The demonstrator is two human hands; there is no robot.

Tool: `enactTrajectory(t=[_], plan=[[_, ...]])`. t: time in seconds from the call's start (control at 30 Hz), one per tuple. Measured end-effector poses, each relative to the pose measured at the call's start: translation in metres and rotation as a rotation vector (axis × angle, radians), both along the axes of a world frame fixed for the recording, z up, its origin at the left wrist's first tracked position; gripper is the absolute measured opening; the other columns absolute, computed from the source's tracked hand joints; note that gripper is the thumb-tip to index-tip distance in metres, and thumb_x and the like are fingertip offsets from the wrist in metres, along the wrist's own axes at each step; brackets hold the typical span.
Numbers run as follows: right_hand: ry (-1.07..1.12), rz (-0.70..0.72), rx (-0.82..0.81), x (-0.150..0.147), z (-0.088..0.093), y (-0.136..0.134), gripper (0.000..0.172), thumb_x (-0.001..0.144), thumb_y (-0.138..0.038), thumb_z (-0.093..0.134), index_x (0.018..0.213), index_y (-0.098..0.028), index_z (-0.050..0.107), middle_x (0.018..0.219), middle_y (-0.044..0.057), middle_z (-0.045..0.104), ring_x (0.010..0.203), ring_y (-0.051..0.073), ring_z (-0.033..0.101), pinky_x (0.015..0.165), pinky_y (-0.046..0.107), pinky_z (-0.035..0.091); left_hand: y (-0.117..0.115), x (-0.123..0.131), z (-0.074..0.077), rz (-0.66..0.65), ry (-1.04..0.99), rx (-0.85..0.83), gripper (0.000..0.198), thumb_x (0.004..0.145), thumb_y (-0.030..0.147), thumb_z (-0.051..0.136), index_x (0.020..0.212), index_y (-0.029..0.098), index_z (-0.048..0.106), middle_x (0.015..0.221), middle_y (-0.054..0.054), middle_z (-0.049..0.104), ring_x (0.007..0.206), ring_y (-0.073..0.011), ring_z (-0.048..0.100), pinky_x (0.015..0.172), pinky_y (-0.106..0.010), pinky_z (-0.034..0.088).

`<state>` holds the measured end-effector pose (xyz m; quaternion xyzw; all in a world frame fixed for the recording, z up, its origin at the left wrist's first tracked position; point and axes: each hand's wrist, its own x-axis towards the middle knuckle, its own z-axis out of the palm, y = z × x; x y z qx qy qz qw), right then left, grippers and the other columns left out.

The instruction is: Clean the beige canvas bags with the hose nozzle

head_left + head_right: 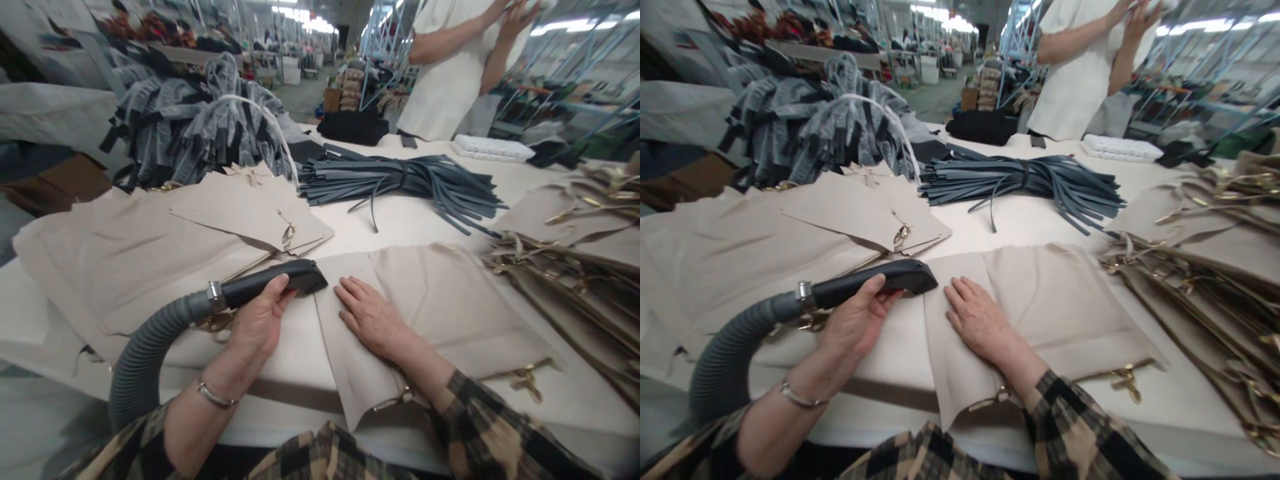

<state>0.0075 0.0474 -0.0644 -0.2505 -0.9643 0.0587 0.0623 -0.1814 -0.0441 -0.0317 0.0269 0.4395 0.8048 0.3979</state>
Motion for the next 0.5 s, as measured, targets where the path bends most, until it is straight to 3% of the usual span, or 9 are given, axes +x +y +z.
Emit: enactTrajectory(t=[0.2,0.5], plan=[[0.016,-0.014,-0.006,0.0,0.005,0.002,0.046,0.098,-0.029,0.047,0.139,-0.01,0.053,0.148,0.019,0.048,0.14,0.031,0.041,0.115,0.049,0.037,0.033,0.009,-0.007,0.0,0.008,0.004,0.038,0.059,0.02,0.089,0.089,0.02,0.067,0.099,-0.005,0.073,0.106,-0.0258,0.066,0.087,-0.04,0.055],[0.065,0.004,-0.011,-0.001,0.0,0.002,0.044,0.098,-0.03,0.047,0.137,-0.01,0.054,0.147,0.018,0.05,0.138,0.031,0.042,0.115,0.048,0.037,-0.018,0.001,-0.001,-0.011,0.096,-0.034,0.039,0.057,0.017,0.09,0.088,0.019,0.067,0.099,-0.004,0.074,0.098,-0.0215,0.066,0.085,-0.037,0.056]])
